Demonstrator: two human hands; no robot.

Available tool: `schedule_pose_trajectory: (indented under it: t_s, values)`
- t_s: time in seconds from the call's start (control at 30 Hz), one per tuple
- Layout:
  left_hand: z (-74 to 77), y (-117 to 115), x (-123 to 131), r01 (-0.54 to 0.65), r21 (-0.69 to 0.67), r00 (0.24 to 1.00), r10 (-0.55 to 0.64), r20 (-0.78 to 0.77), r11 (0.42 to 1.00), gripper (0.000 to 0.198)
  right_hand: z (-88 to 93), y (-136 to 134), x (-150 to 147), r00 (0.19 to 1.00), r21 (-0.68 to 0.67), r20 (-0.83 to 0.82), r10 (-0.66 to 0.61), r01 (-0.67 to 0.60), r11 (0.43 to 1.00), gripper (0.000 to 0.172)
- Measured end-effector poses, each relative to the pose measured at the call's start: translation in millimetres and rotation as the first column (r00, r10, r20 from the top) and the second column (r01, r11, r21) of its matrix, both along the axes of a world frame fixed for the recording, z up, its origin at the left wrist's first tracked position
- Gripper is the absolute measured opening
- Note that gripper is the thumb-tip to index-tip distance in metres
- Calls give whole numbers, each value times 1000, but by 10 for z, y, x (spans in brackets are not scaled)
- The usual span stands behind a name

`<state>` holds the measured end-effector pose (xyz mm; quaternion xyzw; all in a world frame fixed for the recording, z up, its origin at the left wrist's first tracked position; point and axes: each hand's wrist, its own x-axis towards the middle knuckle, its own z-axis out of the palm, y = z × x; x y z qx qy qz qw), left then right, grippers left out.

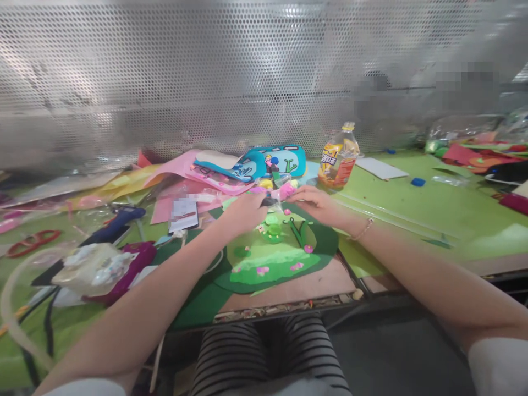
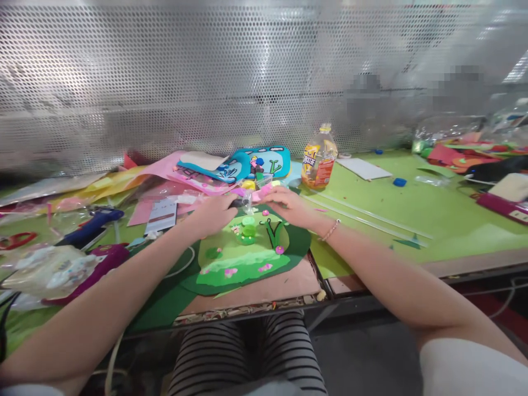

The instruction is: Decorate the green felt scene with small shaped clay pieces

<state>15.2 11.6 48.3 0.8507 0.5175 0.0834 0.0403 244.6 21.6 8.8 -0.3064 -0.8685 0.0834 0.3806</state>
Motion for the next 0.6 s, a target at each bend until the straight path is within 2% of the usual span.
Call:
schedule_pose_trajectory:
  t_s: [0.13, 0.27, 0.4, 0.6]
  values:
    - [-81, -75, 109, 38, 38, 999, -39, 29, 999, 27, -30, -53, -86, 995, -47, -8, 100, -101, 994, 19]
    - [-112, -91, 114, 36, 23, 997, -37, 61, 999, 25, -13, -93, -111, 996, -122, -70, 47, -55, 991, 15]
    - [-93, -134, 105, 63, -61, 989, -55, 135, 996, 27, 38, -145, -146, 990, -222, -140, 1, -32, 975, 15]
    - [-49, -227, 150, 216, -217, 927, -130, 353, 952, 47, 91, -202, -163, 966, -320, -256, -37, -49, 946, 14]
